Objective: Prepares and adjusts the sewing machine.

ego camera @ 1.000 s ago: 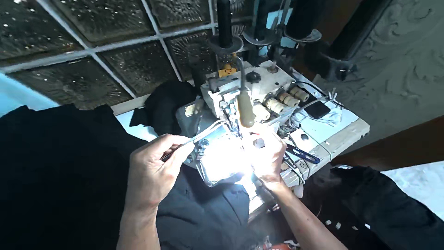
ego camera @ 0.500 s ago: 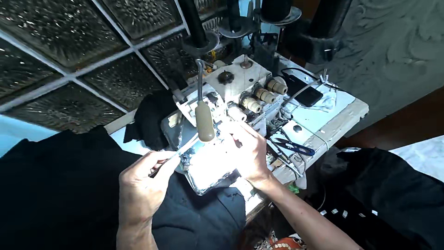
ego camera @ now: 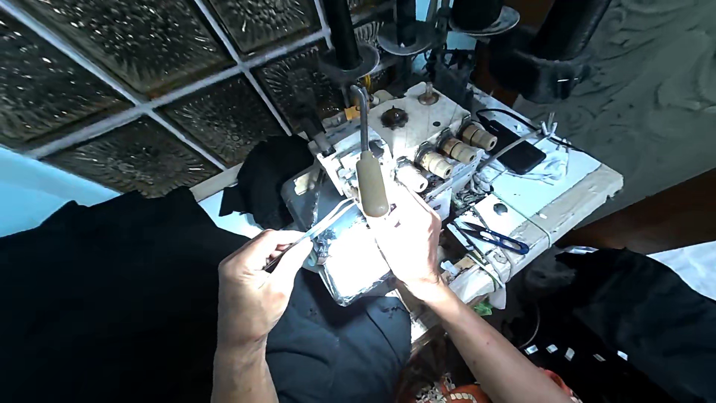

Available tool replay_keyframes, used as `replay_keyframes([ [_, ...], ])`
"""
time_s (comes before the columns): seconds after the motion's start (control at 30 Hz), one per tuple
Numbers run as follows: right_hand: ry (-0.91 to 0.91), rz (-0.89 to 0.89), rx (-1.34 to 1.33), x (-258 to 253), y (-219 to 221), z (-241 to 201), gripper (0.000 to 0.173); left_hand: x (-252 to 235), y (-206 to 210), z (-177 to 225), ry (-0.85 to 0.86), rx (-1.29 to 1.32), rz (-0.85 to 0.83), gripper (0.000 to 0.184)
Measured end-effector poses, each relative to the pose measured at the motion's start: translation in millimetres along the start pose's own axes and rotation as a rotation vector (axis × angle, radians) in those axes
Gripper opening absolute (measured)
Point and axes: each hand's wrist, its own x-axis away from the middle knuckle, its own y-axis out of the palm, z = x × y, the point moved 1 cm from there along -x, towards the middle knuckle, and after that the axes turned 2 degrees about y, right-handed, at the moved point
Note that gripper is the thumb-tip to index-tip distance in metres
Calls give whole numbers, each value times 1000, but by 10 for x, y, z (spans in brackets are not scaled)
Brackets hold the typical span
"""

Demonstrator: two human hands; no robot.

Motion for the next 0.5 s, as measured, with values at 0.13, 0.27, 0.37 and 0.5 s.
replay_keyframes([
  [0.13, -7, 12, 60, -39, -18, -62, 12, 1, 0, -17, 9, 4, -4, 13],
  [0.27, -25, 30, 16, -13, -6, -40, 11, -6, -10, -42, 16, 26, 6, 14],
  [0.37, -86, 51, -91, 28, 1, 22, 15, -7, -19, -38, 7, 32, 13, 13],
  [0.5, -134, 66, -136, 98, 10, 92, 20, -9, -16, -30, 11, 28, 17, 13],
])
